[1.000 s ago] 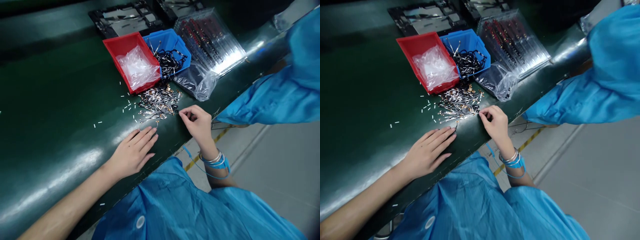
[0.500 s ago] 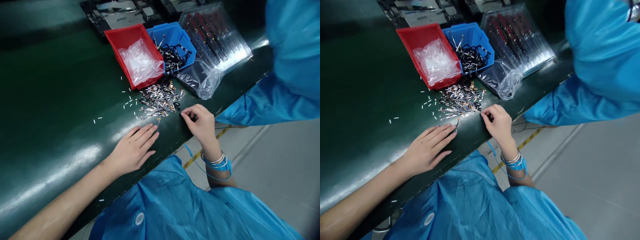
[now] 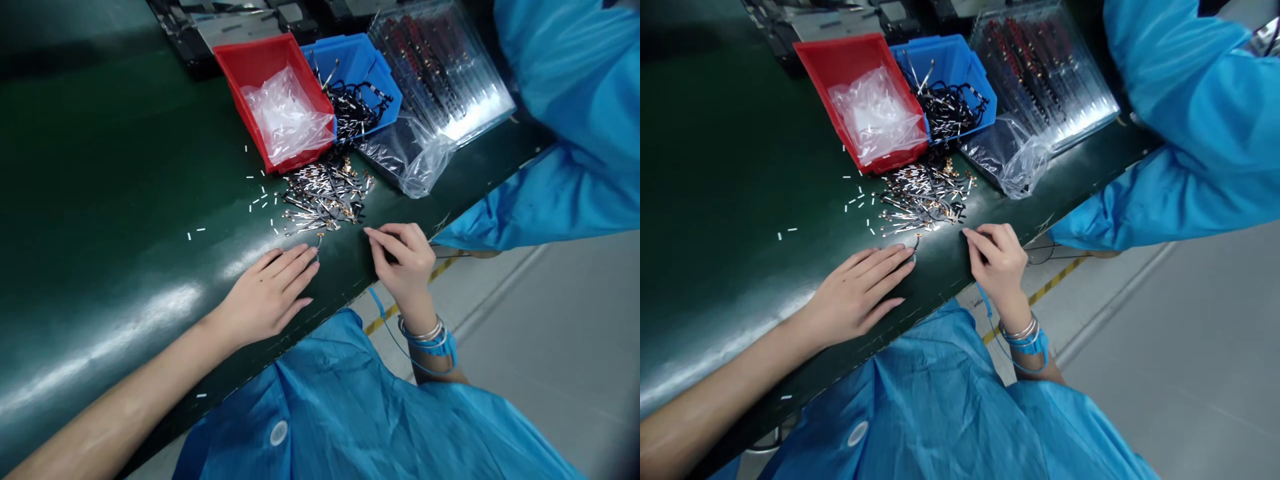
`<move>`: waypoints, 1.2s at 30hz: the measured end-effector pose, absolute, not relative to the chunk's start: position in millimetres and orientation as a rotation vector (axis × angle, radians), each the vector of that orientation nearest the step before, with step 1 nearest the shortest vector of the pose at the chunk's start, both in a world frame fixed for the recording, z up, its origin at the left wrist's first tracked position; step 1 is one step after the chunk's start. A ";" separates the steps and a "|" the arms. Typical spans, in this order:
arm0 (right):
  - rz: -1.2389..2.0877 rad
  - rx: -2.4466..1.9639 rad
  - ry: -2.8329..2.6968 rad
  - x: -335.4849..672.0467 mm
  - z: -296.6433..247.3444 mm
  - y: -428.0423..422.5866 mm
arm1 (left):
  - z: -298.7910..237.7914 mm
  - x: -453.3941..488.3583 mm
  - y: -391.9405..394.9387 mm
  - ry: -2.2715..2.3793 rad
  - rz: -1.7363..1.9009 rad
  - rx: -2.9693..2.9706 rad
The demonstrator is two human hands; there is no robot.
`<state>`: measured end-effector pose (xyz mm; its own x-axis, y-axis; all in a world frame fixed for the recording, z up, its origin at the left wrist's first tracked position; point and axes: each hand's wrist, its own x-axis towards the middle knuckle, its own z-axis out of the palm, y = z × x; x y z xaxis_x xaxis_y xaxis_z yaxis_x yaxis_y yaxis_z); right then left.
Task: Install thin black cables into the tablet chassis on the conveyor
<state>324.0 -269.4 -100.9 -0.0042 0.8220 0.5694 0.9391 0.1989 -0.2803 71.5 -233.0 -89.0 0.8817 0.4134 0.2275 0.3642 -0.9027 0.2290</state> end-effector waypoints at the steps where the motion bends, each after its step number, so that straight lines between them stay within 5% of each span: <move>1: -0.210 -1.663 -1.798 323.7 -100.3 -268.0 | -89.2 71.3 -233.2 0.600 0.406 2.862; 18: 0.169 -1.539 -1.912 288.7 -93.3 -245.0 | -92.1 73.0 -233.7 0.602 0.270 2.843; 36: -0.256 -1.506 -2.362 283.5 -86.0 -251.1 | -94.1 72.4 -232.8 0.602 0.253 2.769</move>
